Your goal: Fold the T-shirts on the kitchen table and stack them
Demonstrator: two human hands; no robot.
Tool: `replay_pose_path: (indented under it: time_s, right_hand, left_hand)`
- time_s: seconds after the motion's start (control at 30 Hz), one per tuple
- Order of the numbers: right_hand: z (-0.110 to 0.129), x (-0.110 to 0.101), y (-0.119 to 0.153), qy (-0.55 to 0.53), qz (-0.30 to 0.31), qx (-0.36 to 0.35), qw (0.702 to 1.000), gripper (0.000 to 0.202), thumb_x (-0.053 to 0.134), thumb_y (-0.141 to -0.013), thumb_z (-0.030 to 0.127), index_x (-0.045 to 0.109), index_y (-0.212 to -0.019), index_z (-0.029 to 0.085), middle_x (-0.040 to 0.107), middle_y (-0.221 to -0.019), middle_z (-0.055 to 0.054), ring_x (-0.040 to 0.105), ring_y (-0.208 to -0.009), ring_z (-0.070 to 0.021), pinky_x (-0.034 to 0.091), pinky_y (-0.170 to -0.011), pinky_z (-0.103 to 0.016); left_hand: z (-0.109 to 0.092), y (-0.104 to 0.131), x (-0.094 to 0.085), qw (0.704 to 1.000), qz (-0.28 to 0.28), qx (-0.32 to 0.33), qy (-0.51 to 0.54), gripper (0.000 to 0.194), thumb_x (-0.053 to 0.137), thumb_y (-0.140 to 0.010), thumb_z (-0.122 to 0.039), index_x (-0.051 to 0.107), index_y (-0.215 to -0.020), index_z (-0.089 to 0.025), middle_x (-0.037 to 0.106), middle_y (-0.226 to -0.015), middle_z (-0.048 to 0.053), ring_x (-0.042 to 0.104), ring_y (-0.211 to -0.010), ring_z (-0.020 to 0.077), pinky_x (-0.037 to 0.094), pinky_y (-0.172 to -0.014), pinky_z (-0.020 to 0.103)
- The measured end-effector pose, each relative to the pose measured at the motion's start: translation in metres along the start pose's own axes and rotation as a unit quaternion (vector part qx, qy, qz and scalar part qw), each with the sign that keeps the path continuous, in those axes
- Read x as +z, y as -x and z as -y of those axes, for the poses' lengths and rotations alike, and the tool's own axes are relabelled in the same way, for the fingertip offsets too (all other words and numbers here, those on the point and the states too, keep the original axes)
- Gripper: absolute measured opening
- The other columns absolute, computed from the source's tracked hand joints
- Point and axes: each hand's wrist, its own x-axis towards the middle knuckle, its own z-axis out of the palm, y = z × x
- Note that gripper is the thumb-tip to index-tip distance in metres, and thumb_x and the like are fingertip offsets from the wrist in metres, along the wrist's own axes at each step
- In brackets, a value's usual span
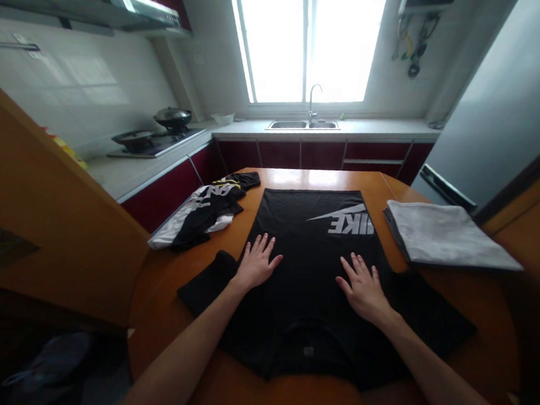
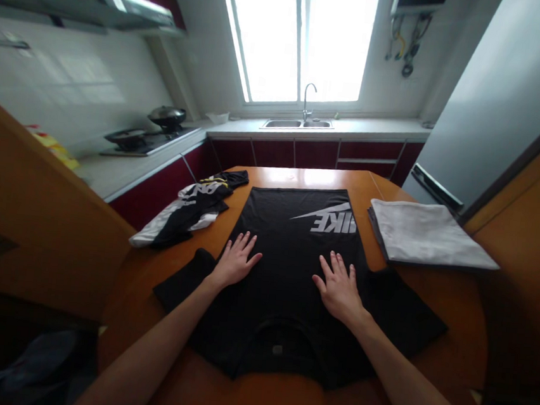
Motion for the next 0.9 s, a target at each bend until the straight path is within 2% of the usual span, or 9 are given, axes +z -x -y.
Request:
replay_pose_path:
  time_s: [0.2, 0.3, 0.57, 0.77, 0.9]
  right_hand:
    - [-0.0012, -0.0005, -0.0006, -0.005, 0.002, 0.000, 1.000, 0.060, 0.036, -0.103, 0.047, 0.036, -0.158, 0.022, 0.020, -0.168, -0.011, 0.014, -0.156, -0.0275, 0.014, -0.123, -0.058]
    - [-0.0021, -0.0003, -0.0007, -0.007, 0.002, -0.002, 1.000, 0.061, 0.036, -0.103, 0.047, 0.036, -0.158, 0.022, 0.021, -0.168, -0.012, 0.014, -0.156, -0.0276, 0.014, -0.123, -0.057]
    - [-0.0034, 0.0005, -0.0003, -0.015, -0.004, -0.006, 1.000, 0.060, 0.037, -0.103, 0.047, 0.037, -0.157, 0.022, 0.022, -0.168, -0.011, 0.016, -0.156, -0.0280, 0.015, -0.123, -0.057]
    - [-0.0057, 0.0017, -0.0007, -0.017, -0.010, -0.012, 1.000, 0.060, 0.037, -0.103, 0.047, 0.037, -0.157, 0.022, 0.023, -0.167, -0.012, 0.016, -0.155, -0.0280, 0.016, -0.122, -0.058]
    - [-0.0068, 0.0026, -0.0010, -0.014, -0.007, -0.011, 1.000, 0.060, 0.037, -0.103, 0.048, 0.038, -0.157, 0.022, 0.022, -0.167, -0.012, 0.016, -0.155, -0.0281, 0.016, -0.122, -0.058]
  left_hand:
    - [-0.0020, 0.0012, -0.0004, 0.999, -0.032, 0.022, -0.003, 0.065, 0.032, -0.103, -0.060, 0.035, -0.158, -0.026, 0.023, -0.168, 0.008, 0.017, -0.156, 0.0299, 0.019, -0.123, 0.056]
    - [-0.0037, 0.0025, -0.0004, 0.999, -0.005, 0.034, -0.011, 0.064, 0.033, -0.102, -0.062, 0.036, -0.157, -0.030, 0.024, -0.168, 0.005, 0.016, -0.156, 0.0317, 0.017, -0.123, 0.059]
    - [-0.0044, 0.0043, 0.0005, 1.000, 0.008, 0.025, -0.006, 0.066, 0.033, -0.102, -0.062, 0.034, -0.158, -0.027, 0.023, -0.168, 0.007, 0.015, -0.156, 0.0319, 0.016, -0.123, 0.060]
    - [-0.0073, 0.0045, -0.0011, 0.999, -0.020, 0.033, 0.006, 0.064, 0.034, -0.103, -0.058, 0.036, -0.158, -0.026, 0.026, -0.167, 0.008, 0.017, -0.155, 0.0305, 0.018, -0.123, 0.058]
    - [-0.0095, 0.0053, -0.0017, 0.999, 0.002, 0.036, 0.015, 0.063, 0.037, -0.102, -0.059, 0.038, -0.157, -0.027, 0.026, -0.167, 0.006, 0.018, -0.155, 0.0320, 0.018, -0.123, 0.060]
